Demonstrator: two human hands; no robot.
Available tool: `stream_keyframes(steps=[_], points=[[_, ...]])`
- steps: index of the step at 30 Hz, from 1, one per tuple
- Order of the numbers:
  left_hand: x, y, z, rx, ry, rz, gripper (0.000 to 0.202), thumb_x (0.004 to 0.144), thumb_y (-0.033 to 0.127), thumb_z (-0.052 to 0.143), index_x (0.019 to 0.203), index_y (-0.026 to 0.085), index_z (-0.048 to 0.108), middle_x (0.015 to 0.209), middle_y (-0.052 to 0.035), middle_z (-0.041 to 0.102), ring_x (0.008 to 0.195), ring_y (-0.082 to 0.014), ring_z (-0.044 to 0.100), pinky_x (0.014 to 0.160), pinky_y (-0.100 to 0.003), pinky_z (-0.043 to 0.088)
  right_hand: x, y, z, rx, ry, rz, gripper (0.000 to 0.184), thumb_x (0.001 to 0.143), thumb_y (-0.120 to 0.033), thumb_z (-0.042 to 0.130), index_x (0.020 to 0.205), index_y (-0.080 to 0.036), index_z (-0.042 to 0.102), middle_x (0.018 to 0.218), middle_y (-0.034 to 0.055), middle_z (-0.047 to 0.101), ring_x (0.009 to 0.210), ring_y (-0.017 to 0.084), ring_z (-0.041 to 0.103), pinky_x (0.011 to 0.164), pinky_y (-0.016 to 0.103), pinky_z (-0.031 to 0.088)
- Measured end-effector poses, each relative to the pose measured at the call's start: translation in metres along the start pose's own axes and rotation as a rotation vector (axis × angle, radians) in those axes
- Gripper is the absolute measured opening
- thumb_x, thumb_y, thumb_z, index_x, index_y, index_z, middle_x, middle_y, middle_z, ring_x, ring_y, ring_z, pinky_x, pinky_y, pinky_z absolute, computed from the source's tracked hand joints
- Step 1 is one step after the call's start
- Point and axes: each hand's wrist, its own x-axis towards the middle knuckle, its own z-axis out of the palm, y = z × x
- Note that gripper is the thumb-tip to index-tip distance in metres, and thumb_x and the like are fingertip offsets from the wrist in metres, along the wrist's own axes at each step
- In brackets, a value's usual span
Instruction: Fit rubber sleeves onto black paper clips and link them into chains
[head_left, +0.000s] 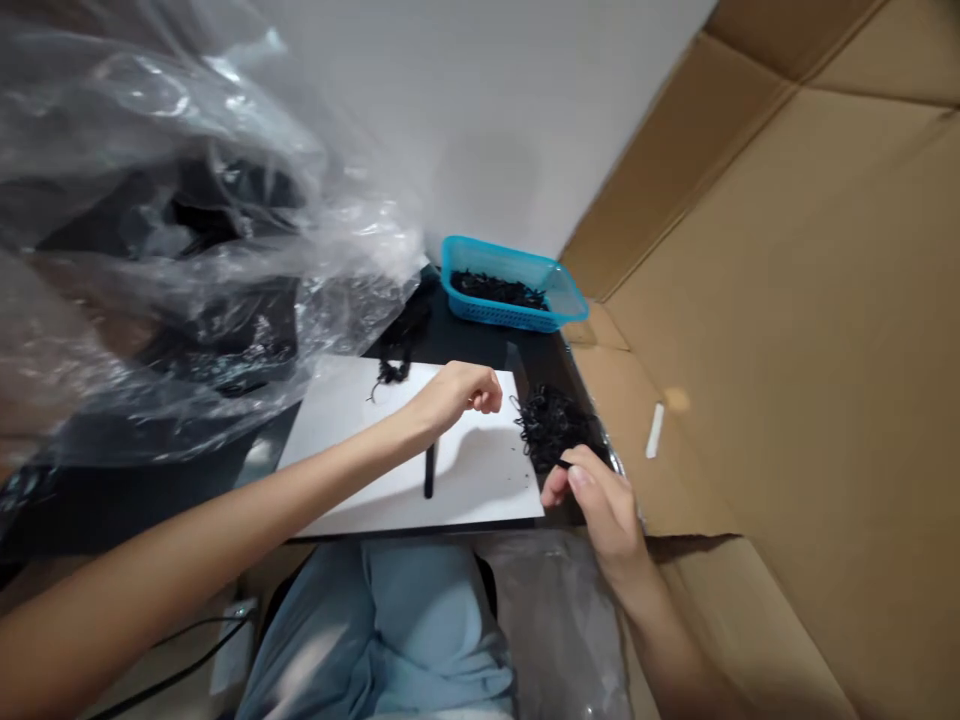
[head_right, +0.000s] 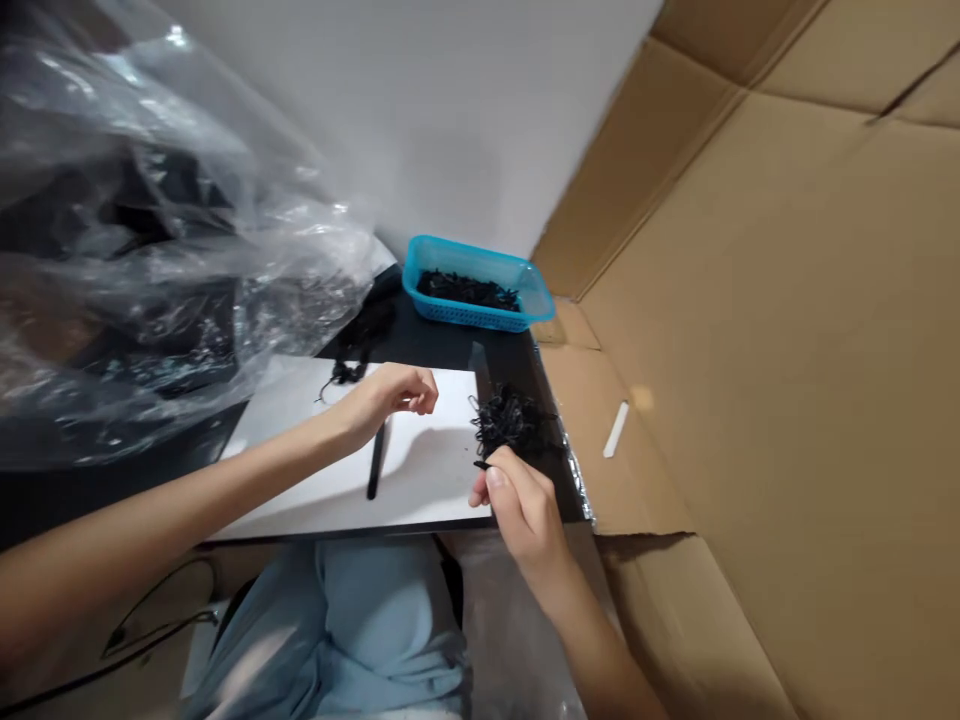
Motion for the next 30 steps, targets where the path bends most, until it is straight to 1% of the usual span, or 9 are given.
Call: stream_keyframes(steps=[4, 8, 11, 14, 17, 21, 24, 28, 30], points=[[0.045, -0.012, 0.024, 0.073, -0.066, -0.019, 0.027, 0.073, 0.035, 0.048, 0.055, 0.016, 0.048, 0.054, 0.001, 0.048, 0.054, -0.012, 0.043, 0.056, -0.026, 0.036, -0.011, 0.022, -0.029, -0.026, 0.07, 0.138, 0.031, 0.094, -0.033, 0.034, 0.072, -0.02, 0.052, 0.061, -0.0003, 0.06, 0.058, 0.014, 0.056, 0.057, 0.024, 0.045], [0.071, -0.018, 0.044, 0.167, -0.167, -0.033, 0.027, 0.073, 0.036, 0.057, 0.056, 0.015, 0.052, 0.051, 0.0025, 0.046, 0.053, -0.0117, 0.042, 0.055, -0.025, 0.032, -0.009, 0.032, -0.05, -0.109, 0.096, 0.173, 0.028, 0.092, -0.03, 0.038, 0.069, -0.021, 0.051, 0.061, -0.0014, 0.06, 0.059, 0.014, 0.057, 0.06, 0.024, 0.045], [0.072, -0.006, 0.05, 0.164, -0.234, -0.011, 0.027, 0.079, 0.035, 0.052, 0.063, 0.013, 0.057, 0.061, -0.0007, 0.055, 0.06, -0.0133, 0.047, 0.059, -0.026, 0.035, 0.005, 0.03, -0.054, -0.225, 0.191, 0.071, 0.022, 0.093, -0.026, 0.039, 0.076, -0.021, 0.053, 0.064, -0.001, 0.061, 0.06, 0.014, 0.058, 0.062, 0.025, 0.045], [0.059, 0.013, 0.048, 0.1, -0.248, 0.083, 0.023, 0.083, 0.034, 0.054, 0.076, 0.013, 0.059, 0.071, -0.0017, 0.058, 0.066, -0.0136, 0.05, 0.063, -0.026, 0.039, 0.029, 0.022, -0.048, -0.445, 0.296, -0.181, 0.018, 0.093, -0.02, 0.038, 0.088, -0.019, 0.055, 0.072, 0.0027, 0.064, 0.066, 0.016, 0.06, 0.066, 0.028, 0.045], [0.046, 0.031, 0.038, 0.146, -0.167, 0.188, 0.021, 0.085, 0.032, 0.054, 0.081, 0.012, 0.06, 0.075, -0.003, 0.06, 0.069, -0.0138, 0.052, 0.067, -0.027, 0.041, 0.058, 0.012, -0.035, -0.719, 0.369, -0.423, 0.018, 0.091, -0.012, 0.039, 0.084, -0.017, 0.055, 0.068, 0.0055, 0.063, 0.063, 0.018, 0.055, 0.063, 0.03, 0.041], [0.04, 0.048, 0.013, 0.125, -0.045, 0.248, 0.016, 0.081, 0.026, 0.061, 0.076, 0.011, 0.058, 0.069, -0.0013, 0.058, 0.065, -0.0117, 0.05, 0.064, -0.025, 0.041, 0.092, -0.01, -0.024, -0.893, 0.328, -0.555, 0.019, 0.089, -0.012, 0.041, 0.075, -0.017, 0.053, 0.06, 0.004, 0.057, 0.058, 0.019, 0.049, 0.057, 0.032, 0.034], [0.038, 0.062, -0.015, -0.036, -0.078, 0.183, 0.018, 0.081, 0.027, 0.063, 0.075, 0.012, 0.057, 0.063, 0.0022, 0.052, 0.059, -0.009, 0.044, 0.057, -0.022, 0.037, 0.112, -0.031, -0.025, -0.632, 0.168, -0.481, 0.018, 0.092, -0.019, 0.041, 0.08, -0.017, 0.053, 0.067, 0.0034, 0.057, 0.063, 0.017, 0.052, 0.059, 0.029, 0.037], [0.031, 0.077, -0.049, -0.131, -0.111, 0.155, 0.016, 0.08, 0.025, 0.065, 0.076, 0.011, 0.059, 0.06, 0.0038, 0.047, 0.056, -0.0073, 0.04, 0.053, -0.02, 0.034, 0.133, -0.055, -0.024, -0.138, -0.117, -0.224, 0.013, 0.09, -0.023, 0.047, 0.078, -0.021, 0.052, 0.069, -0.0026, 0.056, 0.061, 0.011, 0.053, 0.055, 0.021, 0.038], [0.027, 0.082, -0.06, -0.193, -0.1, 0.164, 0.014, 0.081, 0.025, 0.064, 0.077, 0.012, 0.06, 0.062, 0.0027, 0.05, 0.057, -0.0082, 0.044, 0.055, -0.021, 0.037, 0.142, -0.064, -0.018, 0.027, -0.17, -0.161, 0.015, 0.088, -0.023, 0.051, 0.073, -0.021, 0.051, 0.065, -0.0043, 0.056, 0.058, 0.011, 0.051, 0.053, 0.021, 0.036]])
